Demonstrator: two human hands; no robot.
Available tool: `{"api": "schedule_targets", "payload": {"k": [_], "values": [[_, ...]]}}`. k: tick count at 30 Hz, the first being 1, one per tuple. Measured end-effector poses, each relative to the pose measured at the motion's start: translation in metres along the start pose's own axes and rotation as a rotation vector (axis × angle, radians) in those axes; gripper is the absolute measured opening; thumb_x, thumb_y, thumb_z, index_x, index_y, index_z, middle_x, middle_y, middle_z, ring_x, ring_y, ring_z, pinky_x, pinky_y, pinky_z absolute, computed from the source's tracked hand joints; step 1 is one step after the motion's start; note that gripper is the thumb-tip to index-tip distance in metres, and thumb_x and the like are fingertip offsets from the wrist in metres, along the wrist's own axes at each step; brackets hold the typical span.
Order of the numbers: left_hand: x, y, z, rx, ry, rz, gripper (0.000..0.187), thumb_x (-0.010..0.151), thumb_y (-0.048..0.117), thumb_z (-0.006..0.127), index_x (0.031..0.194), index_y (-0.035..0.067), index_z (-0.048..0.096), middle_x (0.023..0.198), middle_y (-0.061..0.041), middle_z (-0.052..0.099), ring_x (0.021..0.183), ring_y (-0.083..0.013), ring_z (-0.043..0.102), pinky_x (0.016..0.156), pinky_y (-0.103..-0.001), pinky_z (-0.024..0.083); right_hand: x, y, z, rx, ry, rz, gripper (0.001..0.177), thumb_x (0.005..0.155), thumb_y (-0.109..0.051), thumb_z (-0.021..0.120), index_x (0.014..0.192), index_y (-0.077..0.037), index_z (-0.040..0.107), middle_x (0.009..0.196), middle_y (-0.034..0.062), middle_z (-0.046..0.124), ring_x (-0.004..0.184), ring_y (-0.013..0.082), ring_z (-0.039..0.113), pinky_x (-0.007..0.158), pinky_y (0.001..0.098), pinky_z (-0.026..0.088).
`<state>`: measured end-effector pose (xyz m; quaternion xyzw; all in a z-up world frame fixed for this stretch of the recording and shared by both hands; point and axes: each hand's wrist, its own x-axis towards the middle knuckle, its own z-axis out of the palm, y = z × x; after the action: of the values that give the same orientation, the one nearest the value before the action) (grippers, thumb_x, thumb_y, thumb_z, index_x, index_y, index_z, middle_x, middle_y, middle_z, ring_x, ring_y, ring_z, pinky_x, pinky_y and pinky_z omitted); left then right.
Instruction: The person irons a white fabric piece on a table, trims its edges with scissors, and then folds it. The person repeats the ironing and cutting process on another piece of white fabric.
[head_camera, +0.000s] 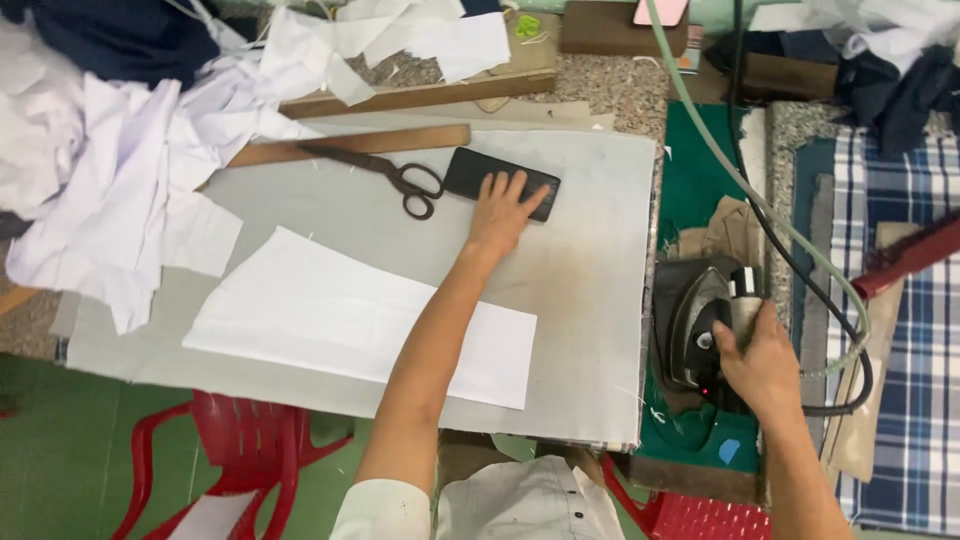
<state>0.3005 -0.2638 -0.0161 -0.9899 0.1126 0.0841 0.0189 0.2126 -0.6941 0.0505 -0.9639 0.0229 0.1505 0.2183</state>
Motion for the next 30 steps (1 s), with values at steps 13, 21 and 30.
{"api": "schedule_targets", "payload": {"k": [13, 21, 30], "values": [[0.012, -0.008, 0.004, -0.128, -0.172, -0.177, 0.083, 0.103, 0.042, 0.063, 0.163, 0.04, 0.006, 0.173, -0.007, 0.004, 0.158, -0.0322, -0.002, 0.126, -0.058, 0.003, 0.013, -0.006, 0.005, 0.07, 0.001, 0.105, 0.058, 0.105, -0.035, 0.056, 0.139, 0.008, 0.04, 0.11, 0.043, 0.064, 0.094, 0.065, 0.06, 0.077, 0.0666, 0.046], [-0.036, 0.054, 0.006, 0.037, 0.044, 0.113, 0.074, 0.098, 0.047, 0.063, 0.161, 0.025, 0.033, 0.135, -0.023, 0.046, 0.118, -0.0372, 0.044, 0.096, -0.048, 0.04, 0.015, 0.001, 0.005, 0.075, 0.0, 0.058, 0.066, 0.103, -0.036, 0.055, 0.146, 0.01, 0.036, 0.113, 0.0455, 0.062, 0.099, 0.0674, 0.057, 0.08, 0.0687, 0.043], [-0.198, -0.01, 0.014, -0.293, 0.349, -0.145, 0.068, 0.092, 0.044, 0.073, 0.151, 0.018, 0.05, 0.123, -0.023, 0.05, 0.104, -0.0421, 0.048, 0.094, -0.051, 0.045, 0.005, -0.021, -0.008, 0.116, -0.034, 0.159, 0.07, 0.104, -0.036, 0.057, 0.153, 0.008, 0.035, 0.12, 0.0422, 0.062, 0.104, 0.0638, 0.058, 0.083, 0.0656, 0.045]]}}
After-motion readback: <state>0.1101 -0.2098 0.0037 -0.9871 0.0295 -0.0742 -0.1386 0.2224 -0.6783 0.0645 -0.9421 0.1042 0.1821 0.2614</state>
